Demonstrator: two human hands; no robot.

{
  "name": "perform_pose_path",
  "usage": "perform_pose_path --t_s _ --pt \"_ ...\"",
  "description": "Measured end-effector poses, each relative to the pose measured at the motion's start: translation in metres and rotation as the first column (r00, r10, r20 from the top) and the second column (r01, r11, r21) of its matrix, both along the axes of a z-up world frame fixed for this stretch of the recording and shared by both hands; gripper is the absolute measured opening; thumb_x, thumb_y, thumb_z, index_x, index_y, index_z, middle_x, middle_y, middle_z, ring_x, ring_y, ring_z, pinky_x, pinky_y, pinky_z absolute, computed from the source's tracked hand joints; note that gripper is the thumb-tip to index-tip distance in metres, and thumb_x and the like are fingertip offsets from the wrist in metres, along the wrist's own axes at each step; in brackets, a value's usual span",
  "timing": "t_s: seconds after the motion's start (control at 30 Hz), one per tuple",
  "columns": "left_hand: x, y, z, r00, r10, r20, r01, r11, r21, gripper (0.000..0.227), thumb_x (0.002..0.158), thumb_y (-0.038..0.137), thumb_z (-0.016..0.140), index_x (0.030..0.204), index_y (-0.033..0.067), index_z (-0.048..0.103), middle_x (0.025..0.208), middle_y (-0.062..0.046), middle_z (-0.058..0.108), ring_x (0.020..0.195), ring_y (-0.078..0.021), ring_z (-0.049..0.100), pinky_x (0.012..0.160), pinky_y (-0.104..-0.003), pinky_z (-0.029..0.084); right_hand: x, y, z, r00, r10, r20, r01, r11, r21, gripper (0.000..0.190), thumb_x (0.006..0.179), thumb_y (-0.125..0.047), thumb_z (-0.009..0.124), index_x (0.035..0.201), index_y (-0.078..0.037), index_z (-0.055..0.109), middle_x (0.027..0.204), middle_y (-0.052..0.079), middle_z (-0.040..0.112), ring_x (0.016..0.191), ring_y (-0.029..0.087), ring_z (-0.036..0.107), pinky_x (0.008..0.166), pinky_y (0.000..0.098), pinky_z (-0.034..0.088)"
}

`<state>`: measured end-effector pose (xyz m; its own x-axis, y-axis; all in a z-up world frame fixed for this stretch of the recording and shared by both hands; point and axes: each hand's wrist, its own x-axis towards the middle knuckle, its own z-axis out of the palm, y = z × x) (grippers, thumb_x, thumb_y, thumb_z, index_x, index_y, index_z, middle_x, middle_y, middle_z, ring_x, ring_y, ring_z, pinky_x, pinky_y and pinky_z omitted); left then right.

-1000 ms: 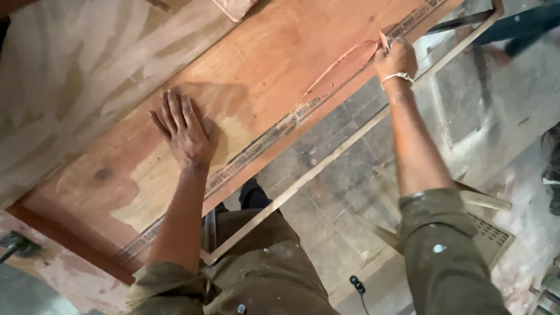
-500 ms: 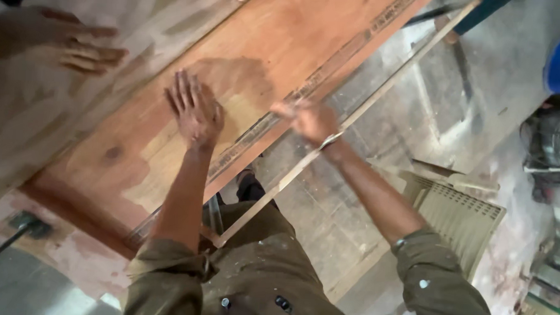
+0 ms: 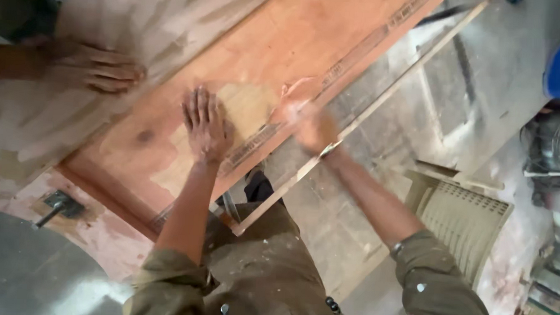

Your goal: The person scoops a pinkish filler from a container and spreads it onto a wooden board using a small card. They smooth the filler across the surface, then scrape excess material back onto the card.

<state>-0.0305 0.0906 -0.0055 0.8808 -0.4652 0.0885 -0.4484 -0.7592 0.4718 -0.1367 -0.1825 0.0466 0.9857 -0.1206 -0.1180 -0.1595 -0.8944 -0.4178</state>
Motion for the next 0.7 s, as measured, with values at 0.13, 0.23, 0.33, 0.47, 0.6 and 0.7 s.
perform_pose_path --t_s 0.13,0.23,0.33,0.47,0.6,0.7 --pt "-0.008 0.004 0.002 0.997 -0.008 -0.078 0.008 1.000 -0.001 0.071 0.090 0.022 0.061 0.155 0.0017 0.042 0.166 -0.020 0.033 0.157 -0.0389 0.024 0.129 -0.061 0.011 0.031 -0.098 -0.042 0.973 -0.221 0.066 0.230 0.944 -0.235 0.024 0.093 -0.026 0.065 0.103 -0.005 0.072 0.092 0.022 0.072 0.081 0.044 0.068 0.067 0.0539 0.053" --pt "-0.001 0.005 0.006 0.997 -0.023 -0.078 0.020 0.999 -0.038 0.072 0.089 0.022 0.062 0.154 0.0010 0.040 0.165 -0.021 0.032 0.156 -0.0399 0.022 0.128 -0.061 0.010 0.048 -0.095 -0.059 0.932 -0.361 0.023 0.360 0.917 -0.170 0.021 0.092 -0.024 0.063 0.097 -0.007 0.073 0.090 0.023 0.072 0.084 0.044 0.068 0.070 0.0541 0.054" --pt "-0.003 0.010 0.008 0.990 -0.037 -0.135 0.030 0.998 -0.055 0.070 0.092 0.020 0.060 0.156 0.0011 0.038 0.166 -0.021 0.031 0.157 -0.0393 0.021 0.129 -0.061 0.010 0.044 -0.031 -0.052 0.955 -0.293 -0.041 0.286 0.949 -0.132 0.022 0.093 -0.021 0.058 0.099 -0.010 0.075 0.086 0.022 0.072 0.080 0.045 0.068 0.065 0.0548 0.054" --pt "0.003 0.020 0.018 0.987 -0.066 -0.145 0.043 0.987 -0.154 0.065 0.095 0.017 0.056 0.156 0.0004 0.038 0.167 -0.021 0.031 0.158 -0.0391 0.021 0.130 -0.059 0.011 0.020 0.100 0.001 0.994 -0.101 -0.051 0.102 0.995 0.004 0.021 0.087 -0.020 0.065 0.106 -0.012 0.070 0.093 0.016 0.069 0.082 0.039 0.068 0.067 0.0504 0.053" --pt "-0.013 0.054 0.037 0.992 -0.072 -0.101 0.052 0.980 -0.191 0.063 0.098 0.017 0.056 0.156 -0.0004 0.038 0.165 -0.023 0.032 0.157 -0.0388 0.024 0.129 -0.056 0.016 0.017 0.114 0.052 0.989 0.092 -0.117 -0.089 0.995 0.034 0.041 0.087 -0.014 0.066 0.126 -0.026 0.071 0.100 0.011 0.071 0.086 0.035 0.070 0.075 0.0473 0.054" --pt "-0.033 0.088 0.049 0.995 -0.038 -0.088 0.029 0.995 -0.099 0.061 0.099 0.016 0.056 0.155 -0.0022 0.039 0.163 -0.023 0.037 0.155 -0.0403 0.028 0.128 -0.057 0.017 0.018 0.075 0.067 0.973 0.144 0.179 -0.138 0.989 -0.046 0.046 0.090 -0.008 0.066 0.134 -0.021 0.068 0.113 0.010 0.071 0.099 0.032 0.069 0.084 0.0448 0.056"
